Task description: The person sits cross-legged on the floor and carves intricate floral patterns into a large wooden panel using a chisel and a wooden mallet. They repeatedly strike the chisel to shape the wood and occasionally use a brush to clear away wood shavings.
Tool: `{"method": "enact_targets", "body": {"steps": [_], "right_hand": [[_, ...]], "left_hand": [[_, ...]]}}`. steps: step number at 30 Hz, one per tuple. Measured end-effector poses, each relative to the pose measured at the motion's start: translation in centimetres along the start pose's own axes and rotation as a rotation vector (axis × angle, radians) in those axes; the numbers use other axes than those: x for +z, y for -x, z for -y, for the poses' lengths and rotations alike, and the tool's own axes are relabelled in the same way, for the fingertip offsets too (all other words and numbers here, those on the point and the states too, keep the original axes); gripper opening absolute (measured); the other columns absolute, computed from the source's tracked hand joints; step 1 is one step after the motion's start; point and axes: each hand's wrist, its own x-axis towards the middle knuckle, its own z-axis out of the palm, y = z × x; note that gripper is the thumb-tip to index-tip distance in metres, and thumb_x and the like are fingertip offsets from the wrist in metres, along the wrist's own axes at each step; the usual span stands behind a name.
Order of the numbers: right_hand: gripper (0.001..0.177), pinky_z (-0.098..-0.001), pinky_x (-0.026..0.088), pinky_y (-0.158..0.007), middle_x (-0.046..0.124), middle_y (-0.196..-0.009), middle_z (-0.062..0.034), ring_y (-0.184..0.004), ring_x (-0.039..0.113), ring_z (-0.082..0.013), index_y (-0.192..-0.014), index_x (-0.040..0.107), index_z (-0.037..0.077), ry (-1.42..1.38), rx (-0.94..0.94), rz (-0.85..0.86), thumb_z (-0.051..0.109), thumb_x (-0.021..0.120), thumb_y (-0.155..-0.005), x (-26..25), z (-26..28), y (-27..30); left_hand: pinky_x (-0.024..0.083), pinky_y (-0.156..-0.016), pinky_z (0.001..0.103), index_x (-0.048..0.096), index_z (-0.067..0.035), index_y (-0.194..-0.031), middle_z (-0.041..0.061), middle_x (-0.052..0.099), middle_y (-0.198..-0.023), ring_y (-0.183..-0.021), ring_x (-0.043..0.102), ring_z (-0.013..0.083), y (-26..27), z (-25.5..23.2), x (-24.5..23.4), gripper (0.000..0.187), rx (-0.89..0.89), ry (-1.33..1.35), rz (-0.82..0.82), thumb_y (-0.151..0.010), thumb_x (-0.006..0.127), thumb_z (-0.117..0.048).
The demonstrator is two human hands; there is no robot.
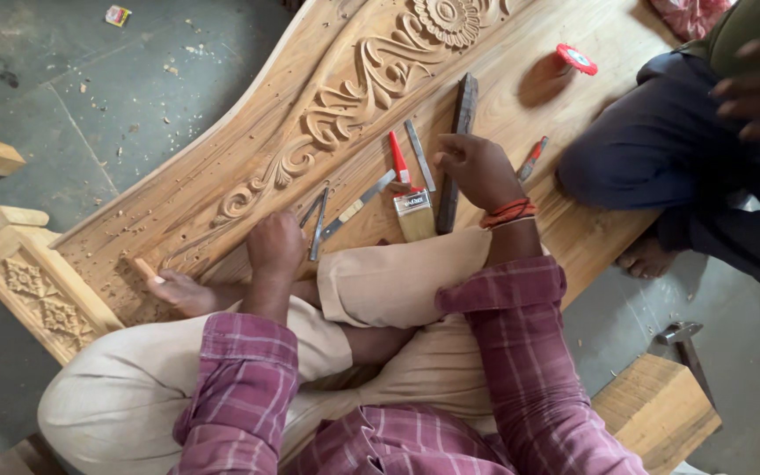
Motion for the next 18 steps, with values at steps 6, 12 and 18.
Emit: {"method": "enact_targets", "body": {"steps": [6,12,18], "right_hand": [[0.043,-0.0430,0.054,-0.084,0.076,-0.102,-0.0185,-0.094,0.072,-0.0333,-0.116,0.074,0.003,0.104,0.132,-0.007,0.036,0.076,-0.088,0.1,-5.9,-1.7],[0.067,-0.0476,0.054,-0.081,0.072,-0.100,-0.0280,-0.091,0.071,-0.0396,-0.103,0.073,-0.011,0.295,0.622,0.086,0.053,0.085,-0.083,4.1,-10.9,-6.3],[0.061,-0.0427,0.057,-0.068,0.076,-0.085,-0.0204,-0.068,0.073,-0.0300,-0.098,0.075,-0.007,0.295,0.680,0.162,0.049,0.084,-0.076,7.3,-11.0,-6.9]], "left_hand": [[0.057,-0.071,0.047,0.077,-0.006,-0.085,0.019,0.075,-0.083,-0.078,0.072,0.0361,-0.2,-0.7,-3.5,0.020,-0.231,0.244,0.117,-0.078,0.075,-0.024],[0.052,-0.054,0.026,0.068,-0.001,-0.113,0.004,0.069,-0.078,-0.059,0.061,0.0104,-3.4,2.1,-6.5,0.024,-0.537,1.388,0.171,-0.090,0.074,-0.008],[0.056,-0.059,0.021,0.067,-0.002,-0.120,0.005,0.075,-0.092,-0.068,0.067,0.0063,-10.3,5.8,-12.0,0.028,-0.567,1.287,0.072,-0.092,0.069,-0.006]]}}
